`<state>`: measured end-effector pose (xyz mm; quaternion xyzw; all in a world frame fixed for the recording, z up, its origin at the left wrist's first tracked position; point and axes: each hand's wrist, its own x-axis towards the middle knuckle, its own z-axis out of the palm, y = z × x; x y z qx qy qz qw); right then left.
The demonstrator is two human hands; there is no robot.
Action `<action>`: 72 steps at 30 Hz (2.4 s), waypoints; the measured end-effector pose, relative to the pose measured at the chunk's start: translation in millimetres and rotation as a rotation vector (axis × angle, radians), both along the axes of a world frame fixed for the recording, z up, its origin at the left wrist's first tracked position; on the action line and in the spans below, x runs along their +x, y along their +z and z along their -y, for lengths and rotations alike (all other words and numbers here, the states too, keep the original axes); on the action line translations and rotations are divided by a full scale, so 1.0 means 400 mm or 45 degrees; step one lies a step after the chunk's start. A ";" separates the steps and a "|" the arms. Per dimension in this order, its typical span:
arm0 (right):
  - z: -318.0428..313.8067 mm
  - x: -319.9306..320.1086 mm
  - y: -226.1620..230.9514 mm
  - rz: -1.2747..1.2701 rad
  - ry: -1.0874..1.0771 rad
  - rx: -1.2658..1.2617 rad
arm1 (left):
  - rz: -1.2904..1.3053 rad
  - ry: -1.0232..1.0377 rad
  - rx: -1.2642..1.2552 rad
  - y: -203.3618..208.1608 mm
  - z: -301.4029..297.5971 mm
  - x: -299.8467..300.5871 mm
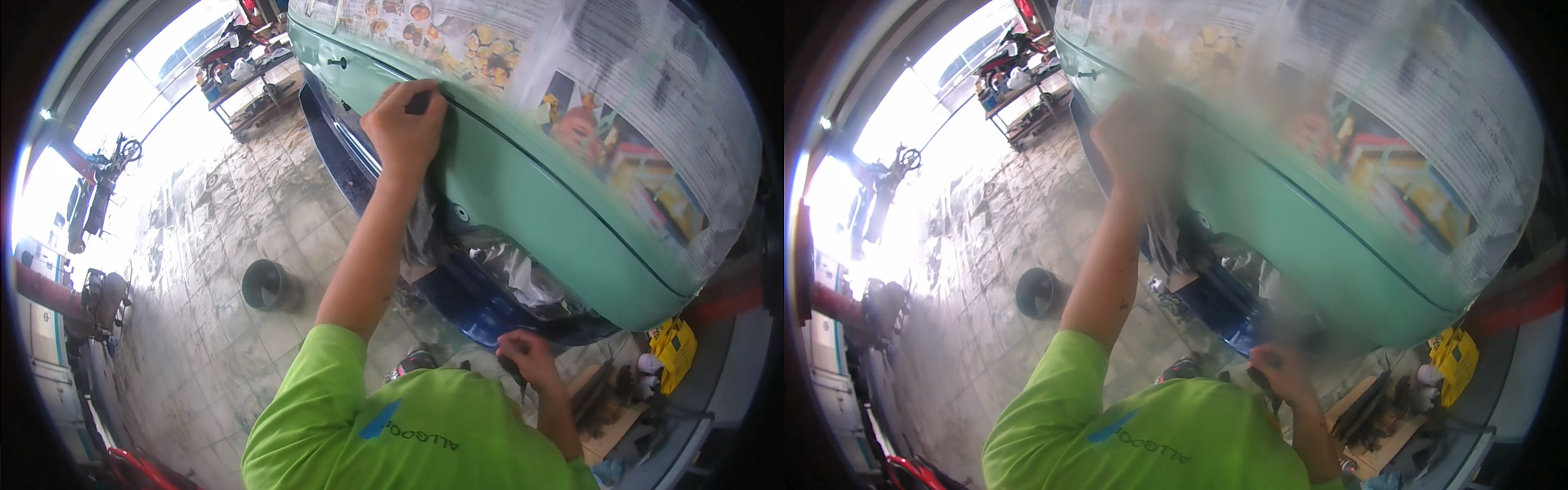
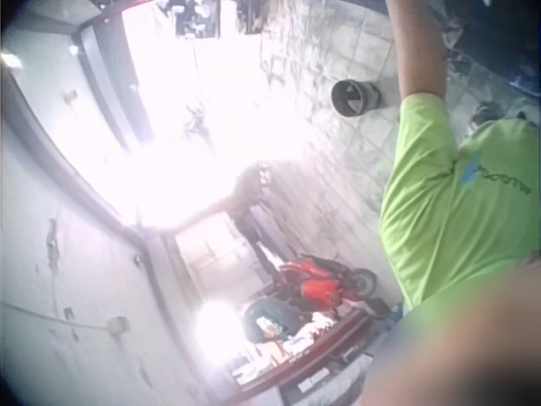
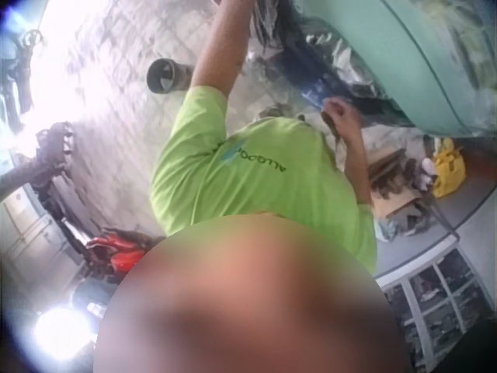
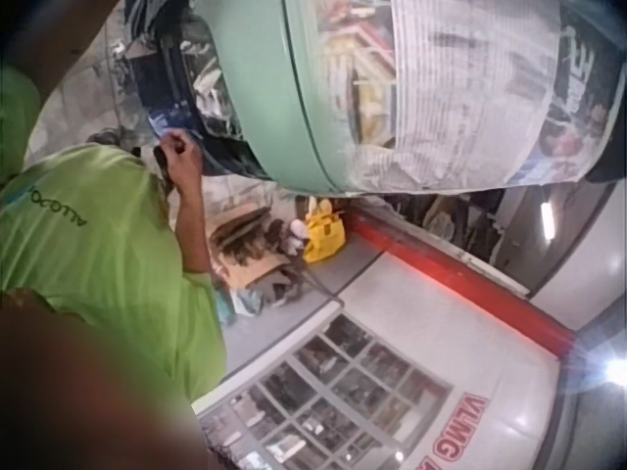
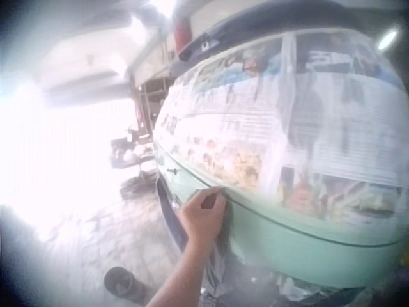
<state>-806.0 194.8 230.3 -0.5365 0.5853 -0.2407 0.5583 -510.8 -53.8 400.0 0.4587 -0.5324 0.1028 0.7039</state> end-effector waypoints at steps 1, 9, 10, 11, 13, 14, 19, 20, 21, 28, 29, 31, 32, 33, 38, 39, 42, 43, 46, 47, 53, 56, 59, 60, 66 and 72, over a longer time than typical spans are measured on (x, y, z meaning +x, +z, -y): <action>-0.002 -0.005 -0.002 0.006 0.006 0.032 | 0.029 0.010 0.009 0.001 -0.018 -0.024; -0.058 -0.122 -0.029 0.035 0.103 -0.051 | 0.125 0.081 0.047 0.000 -0.190 -0.252; -0.067 -0.147 -0.032 0.019 0.096 -0.051 | 0.138 0.089 0.034 -0.001 -0.212 -0.285; -0.077 -0.171 -0.035 0.017 0.118 -0.082 | 0.149 0.101 0.028 -0.001 -0.231 -0.317; -0.097 -0.222 -0.039 0.000 0.116 -0.089 | 0.076 0.031 0.012 0.001 -0.267 -0.372; -0.109 -0.246 -0.041 0.029 0.116 -0.057 | 0.039 -0.003 0.011 0.001 -0.284 -0.400; -0.172 -0.367 -0.045 0.059 0.103 0.122 | 0.042 0.027 -0.030 0.009 -0.377 -0.543; -0.183 -0.387 -0.047 0.073 0.114 0.058 | 0.040 0.035 -0.027 0.013 -0.395 -0.567; -0.195 -0.408 -0.049 0.060 0.125 0.042 | 0.068 0.036 -0.044 0.014 -0.413 -0.595; -0.266 -0.537 -0.071 0.116 0.122 0.126 | 0.213 0.088 -0.111 0.014 -0.488 -0.743; -0.277 -0.553 -0.073 0.104 0.130 0.077 | 0.246 0.105 -0.115 0.019 -0.494 -0.756; -0.299 -0.582 -0.077 0.070 0.107 0.069 | 0.250 0.090 -0.116 0.026 -0.511 -0.785; -0.310 -0.594 -0.079 0.099 0.099 0.008 | 0.252 0.085 -0.118 0.029 -0.519 -0.797; -0.320 -0.604 -0.081 0.108 0.070 -0.020 | 0.237 0.072 -0.107 0.031 -0.525 -0.805; -0.343 -0.614 -0.107 0.180 0.018 0.127 | 0.193 0.092 -0.145 0.011 -0.524 -0.826; -0.342 -0.609 -0.117 0.212 0.026 0.112 | 0.207 0.084 -0.067 0.004 -0.525 -0.838; -0.334 -0.597 -0.152 0.197 0.115 0.169 | -0.008 -0.314 0.158 -0.018 -0.541 -0.919; -0.332 -0.594 -0.164 0.190 0.135 0.168 | 0.337 -0.448 0.291 -0.041 -0.579 -0.968; -0.332 -0.598 -0.193 0.058 0.201 -0.281 | 0.556 -1.027 0.438 -0.078 -0.680 -1.171; -0.339 -0.603 -0.195 0.029 0.111 -0.209 | 0.373 -1.257 0.454 -0.098 -0.693 -1.192; -0.399 -0.652 -0.059 0.194 -0.497 -0.387 | -0.204 -1.635 0.904 -0.160 -0.756 -1.103; -0.422 -0.661 0.071 -0.004 -0.650 -0.769 | -0.631 -1.832 0.987 -0.161 -0.770 -1.046; -0.409 -0.629 0.171 0.447 -0.819 -0.780 | -0.794 -1.885 0.742 -0.163 -0.780 -1.039; -0.398 -0.621 0.194 0.462 -0.706 -0.797 | -0.814 -1.923 0.706 -0.164 -0.790 -1.033; -0.349 -0.560 0.185 0.078 -0.593 -0.920 | -0.883 -1.871 0.637 -0.172 -0.797 -0.976; -0.347 -0.619 0.170 0.100 -0.631 -0.785 | -0.939 -1.706 0.517 -0.169 -0.781 -0.862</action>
